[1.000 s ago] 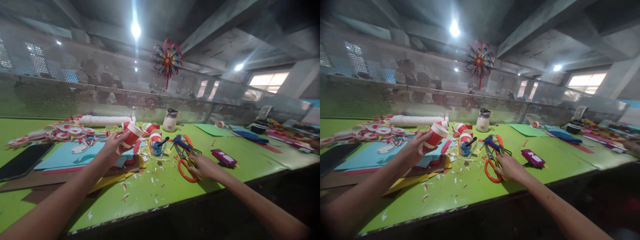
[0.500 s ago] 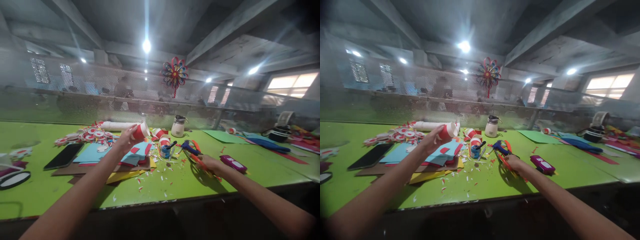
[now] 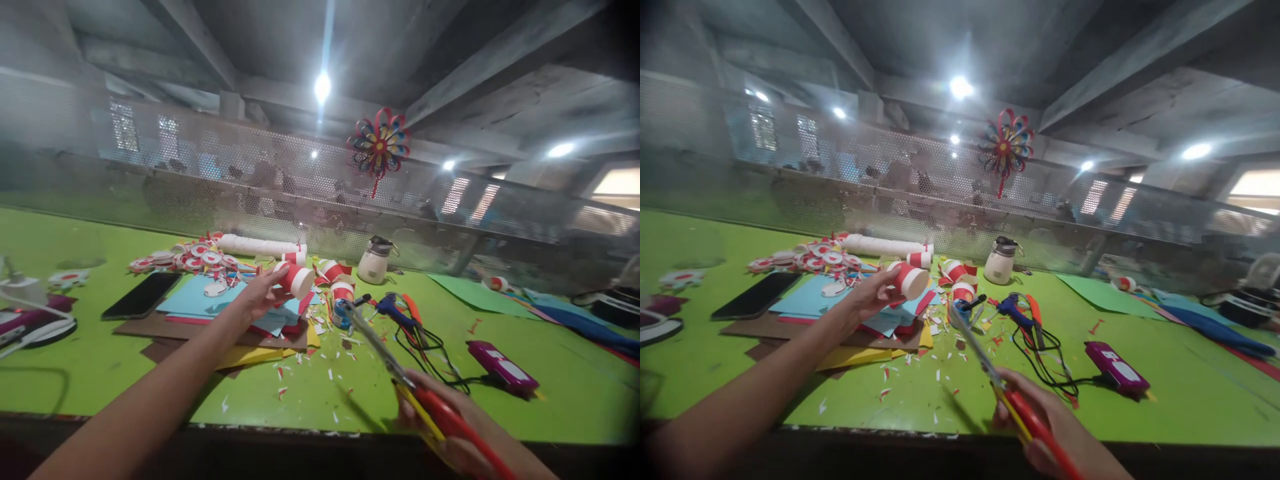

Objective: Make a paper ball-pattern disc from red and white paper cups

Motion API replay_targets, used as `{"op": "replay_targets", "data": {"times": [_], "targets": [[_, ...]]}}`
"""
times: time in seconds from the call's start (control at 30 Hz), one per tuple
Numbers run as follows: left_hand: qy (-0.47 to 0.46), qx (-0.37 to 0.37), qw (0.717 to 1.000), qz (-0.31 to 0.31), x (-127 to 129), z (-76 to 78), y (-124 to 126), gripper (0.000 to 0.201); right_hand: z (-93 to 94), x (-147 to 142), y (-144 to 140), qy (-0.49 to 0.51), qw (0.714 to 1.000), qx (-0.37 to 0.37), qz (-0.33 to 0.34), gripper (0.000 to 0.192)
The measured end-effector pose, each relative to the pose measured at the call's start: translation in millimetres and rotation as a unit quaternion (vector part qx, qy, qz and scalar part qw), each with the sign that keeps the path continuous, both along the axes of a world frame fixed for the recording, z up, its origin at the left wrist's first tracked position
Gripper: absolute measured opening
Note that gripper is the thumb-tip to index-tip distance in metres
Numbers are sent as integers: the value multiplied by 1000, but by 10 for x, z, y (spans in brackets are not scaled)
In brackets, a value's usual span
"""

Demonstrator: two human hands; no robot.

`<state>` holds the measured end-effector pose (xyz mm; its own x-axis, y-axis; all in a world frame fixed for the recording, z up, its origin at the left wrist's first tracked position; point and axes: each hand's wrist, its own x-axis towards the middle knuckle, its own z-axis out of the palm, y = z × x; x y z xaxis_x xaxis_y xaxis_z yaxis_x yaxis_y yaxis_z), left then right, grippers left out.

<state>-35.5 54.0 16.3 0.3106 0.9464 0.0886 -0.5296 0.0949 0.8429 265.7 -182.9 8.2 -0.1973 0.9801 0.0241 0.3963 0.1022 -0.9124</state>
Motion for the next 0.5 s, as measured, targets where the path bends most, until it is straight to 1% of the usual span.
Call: {"op": "replay_targets", "data": {"times": [0.03, 0.07, 0.1, 0.17, 0.3, 0.4, 0.5], "targets": [[-5, -5, 1000, -2, 15, -4, -10, 32, 30, -60, 91, -17, 1000, -4, 14, 70], [-10, -8, 1000, -1, 26, -8, -19, 32, 63, -125, 200, -27, 999, -6, 17, 70], [-17, -10, 1000, 3, 30, -11, -27, 31, 97, -193, 321, -40, 999, -9, 15, 66], [-28, -9, 999, 18, 22, -16, -36, 31, 165, -329, 567, -95, 995, 5, 1, 58], [-42, 7, 997, 60, -16, -18, -30, 32, 268, -544, 965, -225, 971, 83, 3, 47], [-41, 21, 995, 88, -21, -12, -27, 34, 275, -636, 1149, -254, 959, 127, 19, 44], [-26, 31, 994, 106, 0, -5, -52, 36, 208, -673, 1258, -249, 959, 133, 31, 43]]}}
